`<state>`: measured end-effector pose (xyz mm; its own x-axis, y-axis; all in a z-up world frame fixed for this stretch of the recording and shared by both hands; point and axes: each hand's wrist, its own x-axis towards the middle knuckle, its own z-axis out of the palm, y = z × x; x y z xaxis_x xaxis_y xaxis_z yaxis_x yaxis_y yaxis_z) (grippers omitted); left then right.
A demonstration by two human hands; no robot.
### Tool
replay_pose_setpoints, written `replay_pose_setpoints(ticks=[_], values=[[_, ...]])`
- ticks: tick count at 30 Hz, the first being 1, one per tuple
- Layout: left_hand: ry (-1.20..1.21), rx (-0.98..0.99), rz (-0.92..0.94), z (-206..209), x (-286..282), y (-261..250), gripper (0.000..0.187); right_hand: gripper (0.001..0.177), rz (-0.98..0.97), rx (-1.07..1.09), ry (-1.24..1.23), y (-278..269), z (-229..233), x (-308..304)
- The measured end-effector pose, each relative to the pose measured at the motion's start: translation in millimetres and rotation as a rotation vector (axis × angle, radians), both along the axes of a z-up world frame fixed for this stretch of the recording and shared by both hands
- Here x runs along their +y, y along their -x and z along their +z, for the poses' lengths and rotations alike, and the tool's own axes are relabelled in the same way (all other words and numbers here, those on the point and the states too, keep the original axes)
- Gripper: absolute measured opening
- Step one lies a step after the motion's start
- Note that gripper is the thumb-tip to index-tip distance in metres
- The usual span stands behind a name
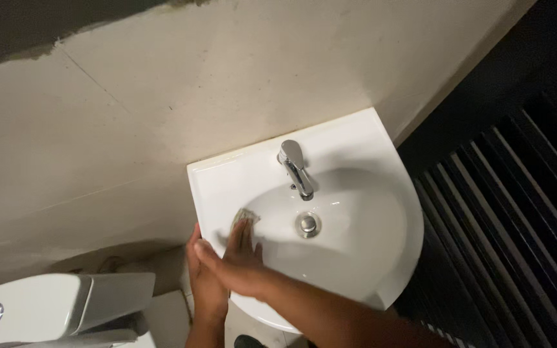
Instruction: The person washes their hands with soap and water at a bathroom sink. They then use a cloth to wipe the sink basin and faucet, rinsing the cloth under running water and repeating the wiping process.
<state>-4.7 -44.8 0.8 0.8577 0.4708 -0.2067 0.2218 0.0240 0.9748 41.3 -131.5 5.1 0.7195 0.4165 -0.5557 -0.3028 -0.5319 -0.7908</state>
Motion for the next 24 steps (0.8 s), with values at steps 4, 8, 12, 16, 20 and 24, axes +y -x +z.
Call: replay_pose_setpoints(ticks=[4,8,12,16,20,24], values=[[0.281,-0.191,-0.008,-13,3,-4,0.054,0.121,-0.58,-0.059,-0.05,-42,-23,4],[0.086,-0.062,0.009,-14,6,-2,0.053,0.126,-0.56,-0.322,0.056,-23,-41,35],[-0.026,-0.045,-0.012,-4,5,-4,0.053,0.122,-0.61,-0.272,0.049,-44,-29,15],[-0.017,-0.006,-0.008,2,4,-2,0.053,0.122,-0.809,-0.298,-0.036,-60,-12,-6],[-0.026,0.016,-0.026,-1,6,-7,0.053,0.126,-0.319,-0.307,0.112,-33,-12,-18],[-0.088,-0.043,-0.044,-6,6,-4,0.054,0.119,-0.762,-0.505,-0.038,-67,-26,-32]])
